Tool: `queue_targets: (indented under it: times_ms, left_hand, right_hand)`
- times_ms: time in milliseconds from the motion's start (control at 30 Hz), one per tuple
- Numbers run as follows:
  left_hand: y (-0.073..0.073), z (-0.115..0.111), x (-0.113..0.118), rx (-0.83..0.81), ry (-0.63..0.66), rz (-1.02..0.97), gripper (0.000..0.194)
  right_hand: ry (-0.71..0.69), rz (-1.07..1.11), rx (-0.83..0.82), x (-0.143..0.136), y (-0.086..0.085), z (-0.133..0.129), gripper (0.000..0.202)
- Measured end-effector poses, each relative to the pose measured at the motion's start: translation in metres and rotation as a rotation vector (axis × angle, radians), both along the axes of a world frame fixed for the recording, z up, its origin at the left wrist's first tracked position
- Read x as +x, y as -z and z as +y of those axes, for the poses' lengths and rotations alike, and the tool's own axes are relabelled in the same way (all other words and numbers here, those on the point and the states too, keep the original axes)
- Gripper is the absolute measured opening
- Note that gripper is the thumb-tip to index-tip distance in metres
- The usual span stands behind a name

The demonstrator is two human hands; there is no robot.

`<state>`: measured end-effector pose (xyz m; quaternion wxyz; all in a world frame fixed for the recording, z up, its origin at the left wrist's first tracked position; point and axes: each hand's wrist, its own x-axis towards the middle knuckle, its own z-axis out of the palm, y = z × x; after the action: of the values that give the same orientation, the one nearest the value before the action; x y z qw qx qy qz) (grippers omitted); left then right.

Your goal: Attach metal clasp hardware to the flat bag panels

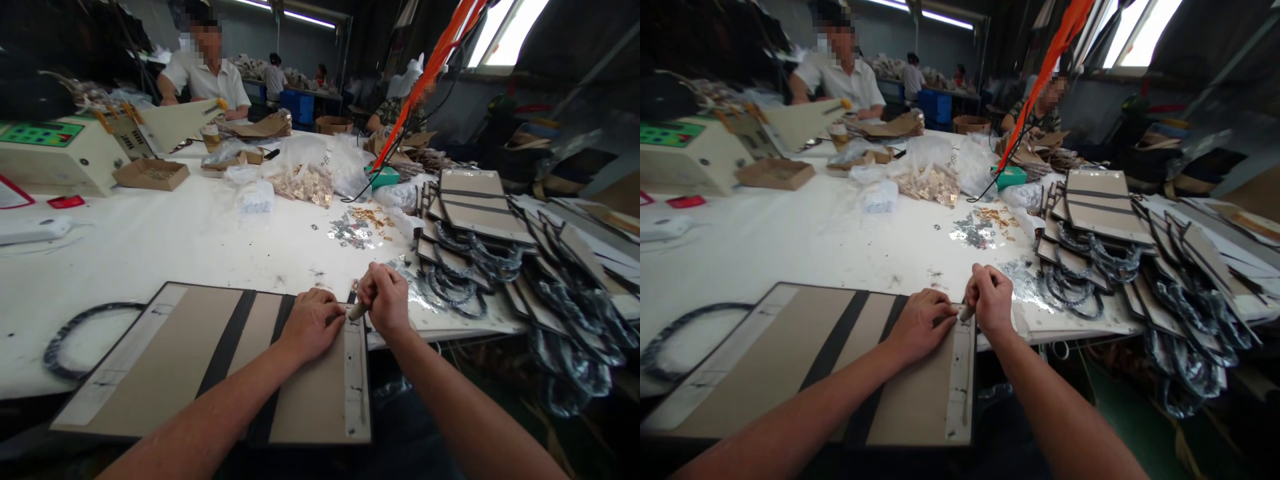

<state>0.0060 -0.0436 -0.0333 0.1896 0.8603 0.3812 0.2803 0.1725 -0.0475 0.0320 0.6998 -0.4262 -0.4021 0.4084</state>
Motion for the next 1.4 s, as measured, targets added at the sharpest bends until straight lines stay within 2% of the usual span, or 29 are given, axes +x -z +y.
queue_targets:
  times_ms: [67, 200, 367, 567, 633, 733, 833, 933, 1000, 1133, 1300, 1400]
  left_hand:
    - [-0.002, -0.001, 0.0, -0.008, -0.006, -0.004, 0.007]
    - [-0.003, -0.002, 0.0, -0.029, 0.003, -0.005, 0.02]
    - [-0.002, -0.001, -0.001, -0.06, 0.008, -0.01, 0.024]
    - [0.001, 0.001, -0.002, -0.078, 0.008, -0.054, 0.024]
    - [0.002, 0.002, -0.003, -0.089, 0.002, -0.065, 0.025]
    - [0.004, 0.002, -0.004, -0.103, 0.018, -0.074, 0.027]
    - [0.004, 0.001, -0.004, -0.096, 0.014, -0.063, 0.028]
    - [0.002, 0.001, -0.004, -0.109, 0.014, -0.043, 0.03]
    - [0.002, 0.001, -0.004, -0.121, 0.026, -0.036, 0.032]
    - [0.003, 0.002, -0.003, -0.107, 0.025, -0.032, 0.031]
    - [0.002, 0.002, -0.001, -0.094, 0.017, -0.012, 0.032]
    - [0.0, 0.002, -0.001, -0.091, 0.013, -0.017, 0.032]
  right_hand:
    - [-0.049, -0.077, -0.022, -0.002, 0.003, 0.004, 0.049]
    - [-0.138, -0.188, 0.0, 0.0, -0.004, 0.006, 0.048]
    - [-0.215, -0.309, -0.135, -0.005, -0.007, 0.007, 0.049]
    - [-0.334, -0.342, -0.04, -0.021, -0.026, 0.016, 0.049]
    - [-0.366, -0.415, -0.098, -0.025, -0.025, 0.016, 0.049]
    - [-0.335, -0.505, -0.151, -0.023, -0.018, 0.013, 0.05]
    - [-0.306, -0.468, -0.071, -0.017, -0.011, 0.01, 0.049]
    - [-0.261, -0.375, -0.069, -0.012, -0.005, 0.006, 0.049]
    - [-0.244, -0.333, -0.072, -0.008, -0.005, 0.004, 0.048]
    - [-0.2, -0.221, 0.037, -0.001, -0.008, 0.001, 0.047]
    - [-0.202, -0.22, -0.063, 0.0, -0.004, 0.006, 0.045]
    - [-0.226, -0.174, 0.005, 0.0, -0.004, 0.006, 0.045]
